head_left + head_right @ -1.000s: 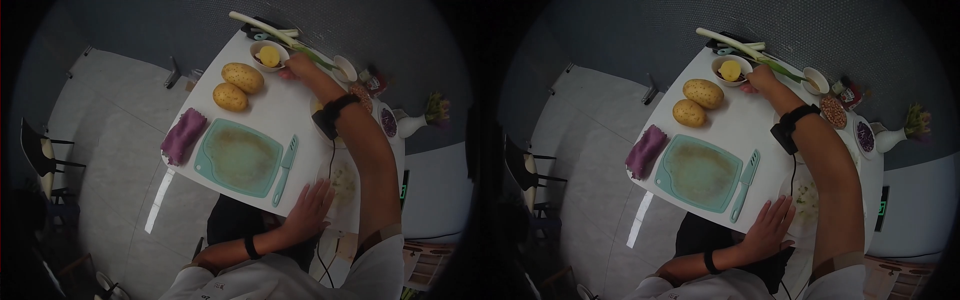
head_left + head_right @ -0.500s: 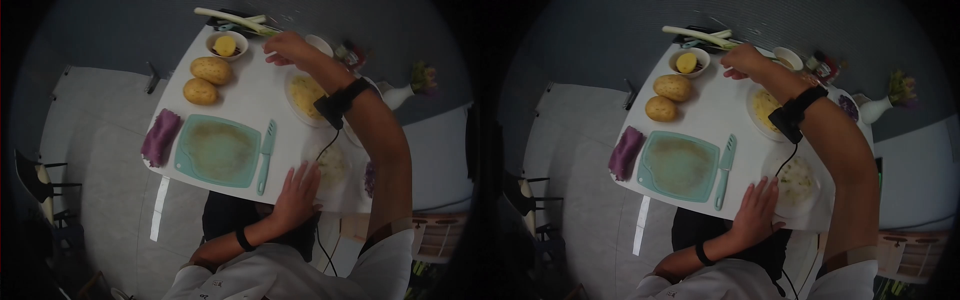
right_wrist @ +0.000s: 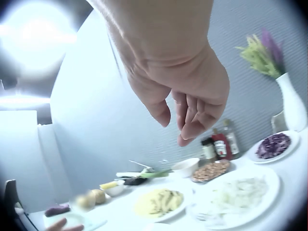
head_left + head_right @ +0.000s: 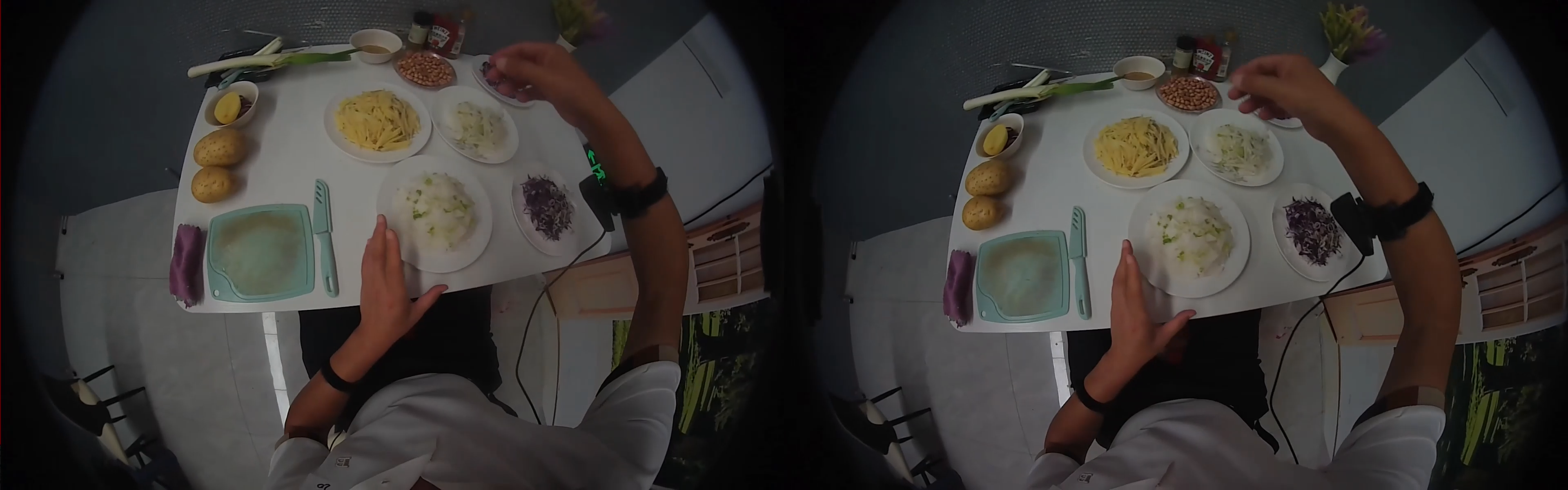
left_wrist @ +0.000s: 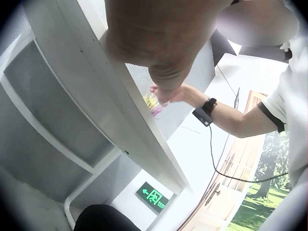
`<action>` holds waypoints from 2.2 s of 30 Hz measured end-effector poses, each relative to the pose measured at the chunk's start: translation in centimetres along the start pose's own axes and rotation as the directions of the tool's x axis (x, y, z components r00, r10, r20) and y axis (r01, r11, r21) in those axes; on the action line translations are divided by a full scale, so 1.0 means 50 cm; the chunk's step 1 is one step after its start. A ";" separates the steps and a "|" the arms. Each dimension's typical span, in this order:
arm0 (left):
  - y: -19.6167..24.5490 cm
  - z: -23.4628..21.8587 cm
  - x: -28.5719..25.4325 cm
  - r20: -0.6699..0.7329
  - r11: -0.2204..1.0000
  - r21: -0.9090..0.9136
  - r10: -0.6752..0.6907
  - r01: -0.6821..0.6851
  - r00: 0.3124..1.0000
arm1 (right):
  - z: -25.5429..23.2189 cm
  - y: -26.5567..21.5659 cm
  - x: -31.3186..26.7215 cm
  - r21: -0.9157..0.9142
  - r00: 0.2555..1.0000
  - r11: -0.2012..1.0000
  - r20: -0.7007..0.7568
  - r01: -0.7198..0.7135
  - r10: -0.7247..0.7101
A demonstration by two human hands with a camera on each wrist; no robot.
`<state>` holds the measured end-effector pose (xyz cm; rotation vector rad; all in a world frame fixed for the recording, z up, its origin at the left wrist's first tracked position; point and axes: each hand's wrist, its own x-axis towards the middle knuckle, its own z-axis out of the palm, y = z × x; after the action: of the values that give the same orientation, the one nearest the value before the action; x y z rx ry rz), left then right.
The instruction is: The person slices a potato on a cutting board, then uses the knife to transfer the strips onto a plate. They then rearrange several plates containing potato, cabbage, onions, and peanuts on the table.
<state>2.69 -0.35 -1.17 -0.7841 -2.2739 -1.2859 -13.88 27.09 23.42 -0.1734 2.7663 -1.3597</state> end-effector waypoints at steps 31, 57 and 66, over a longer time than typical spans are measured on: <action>0.027 0.025 0.008 0.076 0.941 0.318 -0.146 0.115 0.986 | -0.064 0.527 0.055 0.334 0.802 0.769 -0.061 -0.545 0.595; 0.035 0.022 0.012 0.091 0.922 0.321 -0.258 0.217 0.962 | -0.122 0.561 -0.399 0.278 0.784 0.765 -0.061 -0.581 0.618; 0.037 0.020 0.012 0.105 0.915 0.339 -0.270 0.221 0.957 | -0.159 0.538 -0.352 0.188 0.777 0.766 -0.023 -0.615 0.629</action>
<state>3.35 1.45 -0.13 -0.5024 -2.6838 -0.9347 0.74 51.85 6.97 0.7665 2.3803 -1.3969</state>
